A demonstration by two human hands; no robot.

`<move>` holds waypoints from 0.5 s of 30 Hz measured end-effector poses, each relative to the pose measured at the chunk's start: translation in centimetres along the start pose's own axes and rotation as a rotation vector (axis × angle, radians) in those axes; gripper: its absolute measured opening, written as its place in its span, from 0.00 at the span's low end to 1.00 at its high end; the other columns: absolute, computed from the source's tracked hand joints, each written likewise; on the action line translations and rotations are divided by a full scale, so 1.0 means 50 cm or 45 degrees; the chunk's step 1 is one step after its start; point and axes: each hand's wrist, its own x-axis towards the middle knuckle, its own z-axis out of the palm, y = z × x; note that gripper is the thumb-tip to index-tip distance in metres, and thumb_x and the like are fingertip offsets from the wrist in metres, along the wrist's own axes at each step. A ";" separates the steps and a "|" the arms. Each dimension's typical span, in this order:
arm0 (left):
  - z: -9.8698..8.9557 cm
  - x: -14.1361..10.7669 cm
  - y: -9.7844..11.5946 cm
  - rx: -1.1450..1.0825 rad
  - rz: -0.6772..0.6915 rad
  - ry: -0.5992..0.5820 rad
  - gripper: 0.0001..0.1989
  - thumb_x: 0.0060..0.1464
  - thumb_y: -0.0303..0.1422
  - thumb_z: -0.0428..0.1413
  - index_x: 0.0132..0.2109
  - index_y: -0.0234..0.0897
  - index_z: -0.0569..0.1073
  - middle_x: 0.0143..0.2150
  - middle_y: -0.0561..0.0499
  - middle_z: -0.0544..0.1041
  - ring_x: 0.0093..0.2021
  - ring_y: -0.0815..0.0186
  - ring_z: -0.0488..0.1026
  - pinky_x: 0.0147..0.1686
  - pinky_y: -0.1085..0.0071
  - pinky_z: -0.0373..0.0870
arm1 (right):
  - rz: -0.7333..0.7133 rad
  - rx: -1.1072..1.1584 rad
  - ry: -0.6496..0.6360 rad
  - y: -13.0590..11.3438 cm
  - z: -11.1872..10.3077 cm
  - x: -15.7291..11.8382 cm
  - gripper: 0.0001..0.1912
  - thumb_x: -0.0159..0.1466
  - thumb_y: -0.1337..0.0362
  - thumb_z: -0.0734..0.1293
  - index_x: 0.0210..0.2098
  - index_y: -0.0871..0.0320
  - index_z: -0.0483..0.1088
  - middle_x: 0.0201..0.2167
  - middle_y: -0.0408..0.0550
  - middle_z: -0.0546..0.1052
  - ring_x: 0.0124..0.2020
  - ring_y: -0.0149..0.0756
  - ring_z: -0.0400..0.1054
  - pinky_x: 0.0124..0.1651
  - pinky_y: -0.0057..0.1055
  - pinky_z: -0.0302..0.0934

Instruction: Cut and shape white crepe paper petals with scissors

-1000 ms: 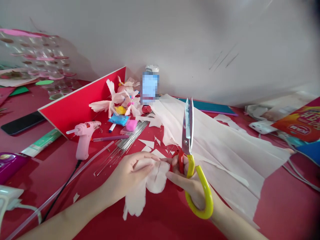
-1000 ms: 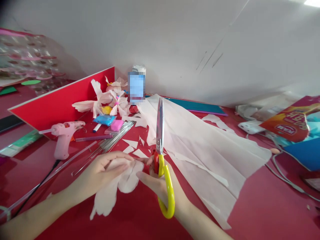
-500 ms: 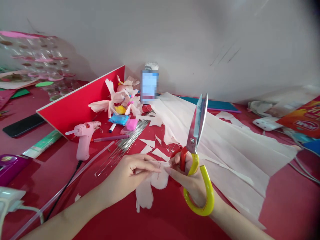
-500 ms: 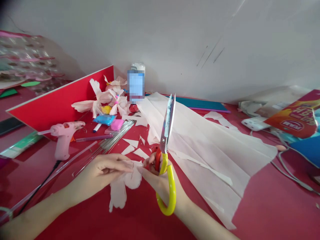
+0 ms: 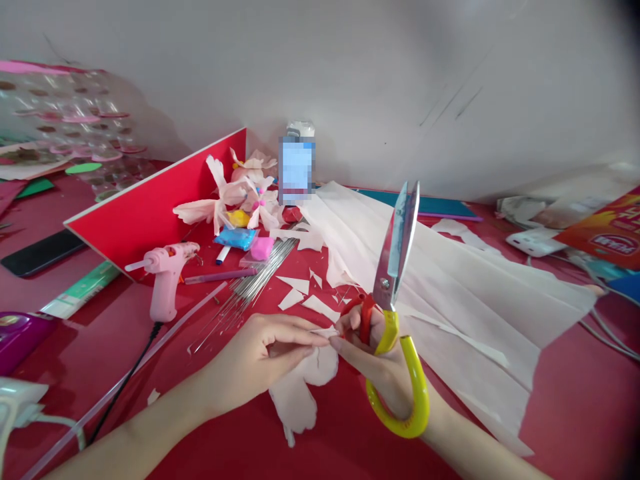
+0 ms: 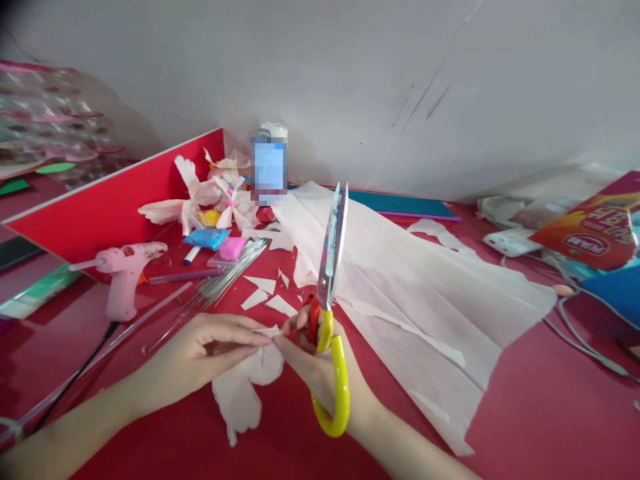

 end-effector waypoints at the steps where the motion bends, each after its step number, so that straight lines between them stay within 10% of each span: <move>1: -0.001 -0.002 -0.001 0.092 0.131 0.021 0.13 0.59 0.25 0.53 0.46 0.40 0.80 0.48 0.48 0.81 0.45 0.64 0.78 0.43 0.73 0.76 | -0.014 -0.006 0.012 -0.002 0.001 0.000 0.16 0.58 0.63 0.73 0.30 0.53 0.58 0.28 0.37 0.67 0.28 0.27 0.61 0.32 0.25 0.61; 7: -0.017 -0.031 -0.021 0.800 0.905 0.255 0.26 0.55 0.16 0.55 0.59 0.40 0.70 0.50 0.49 0.80 0.47 0.61 0.76 0.47 0.66 0.75 | -0.064 -0.183 0.078 -0.038 0.005 -0.005 0.14 0.57 0.62 0.71 0.29 0.53 0.59 0.23 0.36 0.60 0.23 0.28 0.54 0.26 0.26 0.55; 15: -0.017 -0.035 -0.010 0.651 0.810 0.305 0.31 0.54 0.15 0.55 0.62 0.44 0.67 0.51 0.50 0.80 0.47 0.63 0.76 0.47 0.68 0.74 | -0.067 -0.247 -0.020 -0.091 -0.051 -0.016 0.16 0.59 0.50 0.69 0.32 0.56 0.68 0.24 0.40 0.60 0.25 0.31 0.54 0.27 0.29 0.54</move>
